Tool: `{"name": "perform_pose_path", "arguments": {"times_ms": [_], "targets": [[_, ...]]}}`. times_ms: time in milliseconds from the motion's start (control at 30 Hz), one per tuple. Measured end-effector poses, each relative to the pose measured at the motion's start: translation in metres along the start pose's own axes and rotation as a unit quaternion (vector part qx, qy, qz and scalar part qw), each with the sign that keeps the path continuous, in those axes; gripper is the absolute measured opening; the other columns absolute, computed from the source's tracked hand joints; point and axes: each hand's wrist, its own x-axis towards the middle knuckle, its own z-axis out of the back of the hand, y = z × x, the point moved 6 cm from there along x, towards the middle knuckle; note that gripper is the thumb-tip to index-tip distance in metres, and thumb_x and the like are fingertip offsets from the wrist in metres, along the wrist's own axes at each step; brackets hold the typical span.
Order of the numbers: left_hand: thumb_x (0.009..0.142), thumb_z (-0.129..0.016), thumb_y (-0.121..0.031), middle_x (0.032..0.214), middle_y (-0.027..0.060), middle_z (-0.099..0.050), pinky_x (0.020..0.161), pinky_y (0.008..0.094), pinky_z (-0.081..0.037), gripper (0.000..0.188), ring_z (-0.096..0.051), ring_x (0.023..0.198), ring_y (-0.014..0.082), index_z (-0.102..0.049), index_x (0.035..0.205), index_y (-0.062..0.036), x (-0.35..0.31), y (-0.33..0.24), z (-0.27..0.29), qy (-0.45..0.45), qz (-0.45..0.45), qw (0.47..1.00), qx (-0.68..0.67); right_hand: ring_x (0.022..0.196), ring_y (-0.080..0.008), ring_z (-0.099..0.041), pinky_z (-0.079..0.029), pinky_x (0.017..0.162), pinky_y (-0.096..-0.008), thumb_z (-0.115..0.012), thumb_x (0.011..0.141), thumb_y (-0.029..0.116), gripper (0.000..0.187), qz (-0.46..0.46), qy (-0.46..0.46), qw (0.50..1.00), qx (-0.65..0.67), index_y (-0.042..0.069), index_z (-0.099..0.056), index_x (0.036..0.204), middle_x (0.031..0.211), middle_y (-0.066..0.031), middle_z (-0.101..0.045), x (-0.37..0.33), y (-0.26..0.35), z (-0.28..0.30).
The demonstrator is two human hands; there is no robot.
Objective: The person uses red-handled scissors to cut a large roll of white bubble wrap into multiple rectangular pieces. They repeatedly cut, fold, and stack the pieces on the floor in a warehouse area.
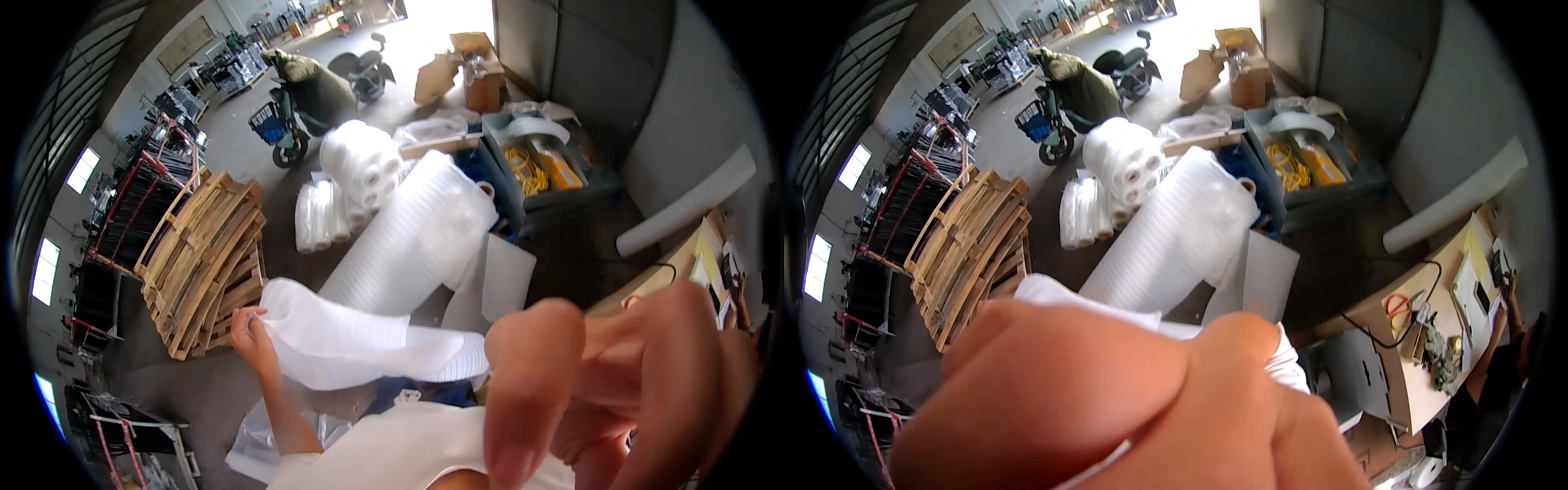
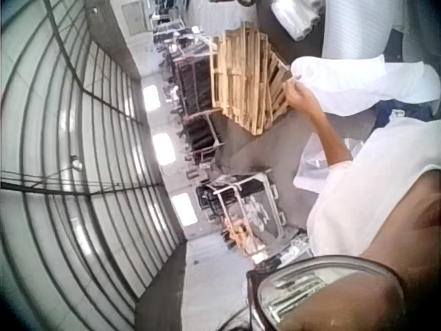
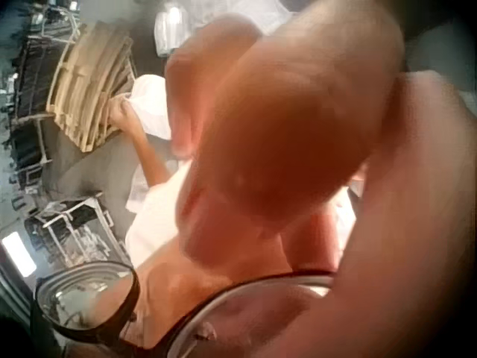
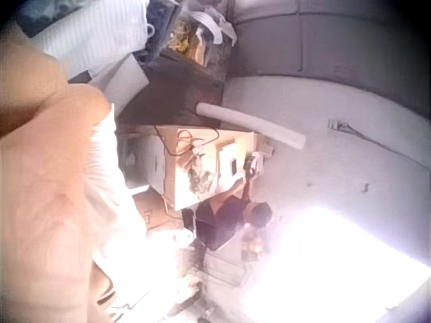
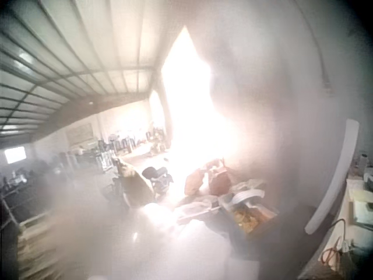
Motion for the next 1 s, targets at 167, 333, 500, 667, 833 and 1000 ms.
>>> {"name": "perform_pose_path", "arguments": {"times_ms": [167,333,500,667,833,1000], "targets": [[0.069,-0.039,0.001,0.065,0.0092,-0.047,0.06,0.0292,-0.038,0.016,-0.049,0.065,0.0205,-0.055,0.07,0.0013,0.032,0.053,0.003,0.03,0.034,0.999,0.005,0.073,-0.0169,-0.053,-0.043,0.068,-0.0261,-0.054,0.081,0.013,0.018,-0.017,0.015,0.998,0.062,0.002,-0.052,0.096,0.084,-0.0104,-0.055,0.028,-0.063,-0.043],[0.071,-0.05,-0.011,0.074,0.0049,-0.051,0.059,0.0333,-0.042,0.009,-0.055,0.07,0.0248,-0.058,0.075,-0.0118,0.087,0.059,-0.02,0.038,0.002,0.998,0.045,0.074,-0.0174,-0.053,-0.043,0.07,-0.0264,-0.053,0.082,0.012,0.018,-0.12,-0.081,0.987,-0.064,0.004,-0.051,0.098,0.086,-0.0101,-0.054,0.037,-0.166,-0.068],[0.071,-0.064,-0.019,0.075,0.0022,-0.051,0.054,0.0325,-0.043,0.008,-0.055,0.065,0.0223,-0.06,0.073,-0.0127,0.118,0.097,-0.007,0.049,-0.026,0.998,0.035,0.091,-0.0346,-0.052,-0.04,0.082,-0.0378,-0.061,0.076,0.028,0.056,-0.312,0.242,0.81,-0.435,-0.005,-0.04,0.117,0.1,-0.0193,-0.053,-0.087,-0.381,-0.12],[0.074,-0.063,-0.017,0.074,0.0025,-0.05,0.053,0.0321,-0.042,0.009,-0.053,0.063,0.0219,-0.058,0.072,-0.01,0.142,0.148,0.039,-0.042,-0.008,0.999,0.029,0.073,-0.033,-0.058,-0.045,0.065,-0.0414,-0.059,0.074,0.018,0.023,-0.515,0.306,0.666,-0.446,0.007,-0.056,0.093,0.074,-0.0155,-0.06,-0.138,-0.46,-0.122],[0.075,-0.061,-0.018,0.077,0.0047,-0.05,0.056,0.0326,-0.042,0.011,-0.053,0.069,0.0234,-0.057,0.074,-0.0073,0.154,0.196,0.094,-0.165,0.019,0.985,0.055,0.064,-0.032,-0.057,-0.044,0.057,-0.0418,-0.056,0.072,0.014,0.008,-0.444,0.337,0.703,-0.44,0.007,-0.059,0.068,0.062,-0.0143,-0.057,-0.126,-0.487,-0.112],[0.074,-0.062,-0.024,0.103,0.005,-0.051,0.088,0.045,-0.028,0.022,-0.045,0.1,0.0255,-0.059,0.092,-0.0115,0.165,0.18,0.073,-0.056,-0.063,0.969,0.232,0.061,-0.0312,-0.058,-0.044,0.053,-0.0391,-0.055,0.066,0.005,0.005,-0.383,0.385,0.711,-0.447,0.007,-0.059,0.068,0.062,-0.0127,-0.057,-0.103,-0.512,-0.122]]}}
